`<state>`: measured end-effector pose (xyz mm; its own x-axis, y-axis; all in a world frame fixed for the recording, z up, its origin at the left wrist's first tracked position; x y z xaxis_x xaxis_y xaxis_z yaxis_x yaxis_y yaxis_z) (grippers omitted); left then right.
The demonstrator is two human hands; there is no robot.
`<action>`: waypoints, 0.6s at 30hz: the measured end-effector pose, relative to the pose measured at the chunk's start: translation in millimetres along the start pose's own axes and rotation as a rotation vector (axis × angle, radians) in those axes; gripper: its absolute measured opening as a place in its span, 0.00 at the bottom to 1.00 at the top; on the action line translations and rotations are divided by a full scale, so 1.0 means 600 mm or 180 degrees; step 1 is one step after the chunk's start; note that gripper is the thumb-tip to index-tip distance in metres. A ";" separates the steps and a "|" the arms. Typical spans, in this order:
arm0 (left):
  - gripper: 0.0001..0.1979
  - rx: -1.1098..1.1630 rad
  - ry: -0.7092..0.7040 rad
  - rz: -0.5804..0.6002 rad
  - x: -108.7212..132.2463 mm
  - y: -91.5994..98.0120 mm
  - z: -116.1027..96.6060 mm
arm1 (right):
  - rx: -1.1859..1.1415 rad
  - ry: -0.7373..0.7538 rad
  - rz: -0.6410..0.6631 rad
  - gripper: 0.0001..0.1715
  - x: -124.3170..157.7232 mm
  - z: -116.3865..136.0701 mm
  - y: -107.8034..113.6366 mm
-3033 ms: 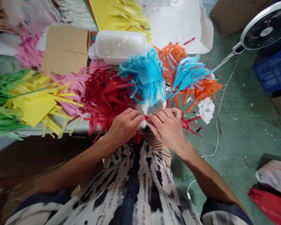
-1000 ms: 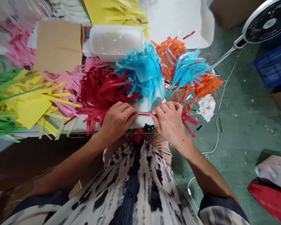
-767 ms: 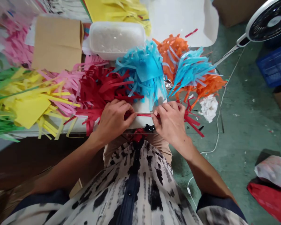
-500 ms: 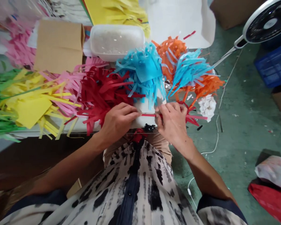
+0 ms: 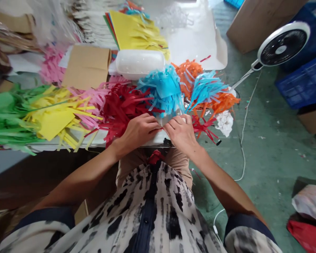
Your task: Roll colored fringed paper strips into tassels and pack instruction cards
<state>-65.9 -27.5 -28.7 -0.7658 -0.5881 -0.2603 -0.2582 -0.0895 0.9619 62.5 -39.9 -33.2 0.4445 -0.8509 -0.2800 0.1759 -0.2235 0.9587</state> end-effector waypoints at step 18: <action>0.17 0.5379 0.2091 -0.0790 0.054 0.064 -0.032 | -0.0158 0.0105 -0.1684 0.16 0.038 0.014 0.156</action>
<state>-89.2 -65.3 1.6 -0.4008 -0.9102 0.1045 -0.8846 0.3548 -0.3027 81.4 -84.0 50.4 0.3111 -0.6122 -0.7269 0.4245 -0.5948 0.6827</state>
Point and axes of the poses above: each hand's wrist, its own x-axis away from the middle knuckle, its own y-axis out of the back of the hand, z = x × y, the point moved 7 cm from there along -x, towards the middle knuckle, and after that the axes turned 10 degrees about -y, right-handed, at the moved point
